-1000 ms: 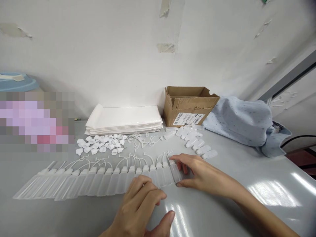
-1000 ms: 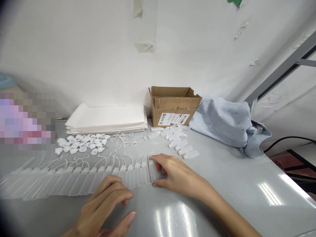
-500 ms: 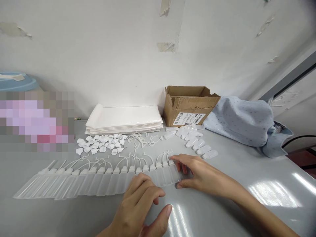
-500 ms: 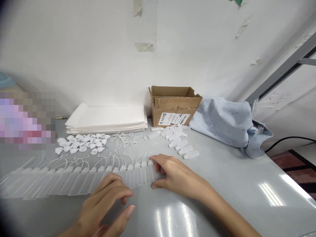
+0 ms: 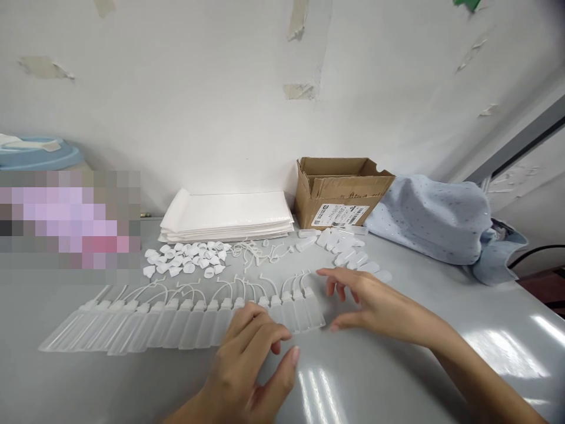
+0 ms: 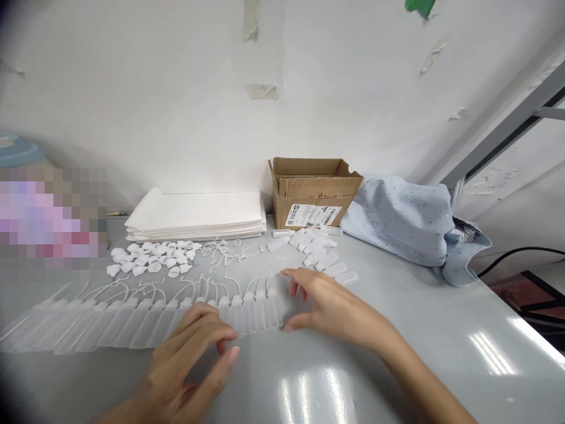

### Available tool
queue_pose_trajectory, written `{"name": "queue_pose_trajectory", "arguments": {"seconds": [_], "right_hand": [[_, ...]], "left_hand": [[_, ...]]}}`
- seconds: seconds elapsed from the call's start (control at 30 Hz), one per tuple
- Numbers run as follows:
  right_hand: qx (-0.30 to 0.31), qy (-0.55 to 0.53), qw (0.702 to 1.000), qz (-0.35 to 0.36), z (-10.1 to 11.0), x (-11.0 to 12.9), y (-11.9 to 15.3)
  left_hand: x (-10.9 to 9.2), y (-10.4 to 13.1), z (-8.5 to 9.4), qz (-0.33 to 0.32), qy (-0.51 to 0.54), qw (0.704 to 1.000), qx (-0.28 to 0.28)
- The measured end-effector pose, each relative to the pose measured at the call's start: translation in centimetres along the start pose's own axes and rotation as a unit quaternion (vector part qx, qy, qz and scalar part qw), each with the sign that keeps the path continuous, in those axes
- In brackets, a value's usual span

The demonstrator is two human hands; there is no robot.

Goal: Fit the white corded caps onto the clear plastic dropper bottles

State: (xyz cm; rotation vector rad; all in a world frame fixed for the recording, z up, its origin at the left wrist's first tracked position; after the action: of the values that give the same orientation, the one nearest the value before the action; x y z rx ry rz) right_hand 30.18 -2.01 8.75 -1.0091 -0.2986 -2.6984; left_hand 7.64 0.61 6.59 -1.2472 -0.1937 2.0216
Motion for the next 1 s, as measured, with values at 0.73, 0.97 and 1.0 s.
{"name": "queue_pose_trajectory", "arguments": {"seconds": [0.73, 0.97, 1.0], "right_hand": [[-0.158, 0.227, 0.960, -0.036, 2.7, -3.1, 0.6], [-0.177, 0.291, 0.935, 0.095, -0.4, -2.4, -1.5], [-0.176, 0.305, 0.930, 0.104, -0.6, -2.4, -1.7]], "left_hand": [[4.1, -9.4, 1.6, 0.100, -0.329, 0.924, 0.165], [4.3, -9.8, 0.9, 0.095, -0.323, 0.925, 0.178], [4.2, -9.6, 1.2, 0.096, -0.320, 0.925, 0.178]]}}
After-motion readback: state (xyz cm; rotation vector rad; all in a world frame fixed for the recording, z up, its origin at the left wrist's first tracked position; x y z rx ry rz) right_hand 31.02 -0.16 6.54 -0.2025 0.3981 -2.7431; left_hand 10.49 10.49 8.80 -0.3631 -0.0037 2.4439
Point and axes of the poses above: each hand's wrist, its own y-axis away from the middle knuckle, its own z-axis out of the back of the hand, x = y × z, the point moved 2 cm from there along -y, towards the middle knuckle, and after that the axes turned 14 degrees about z, right-handed, at the moved point
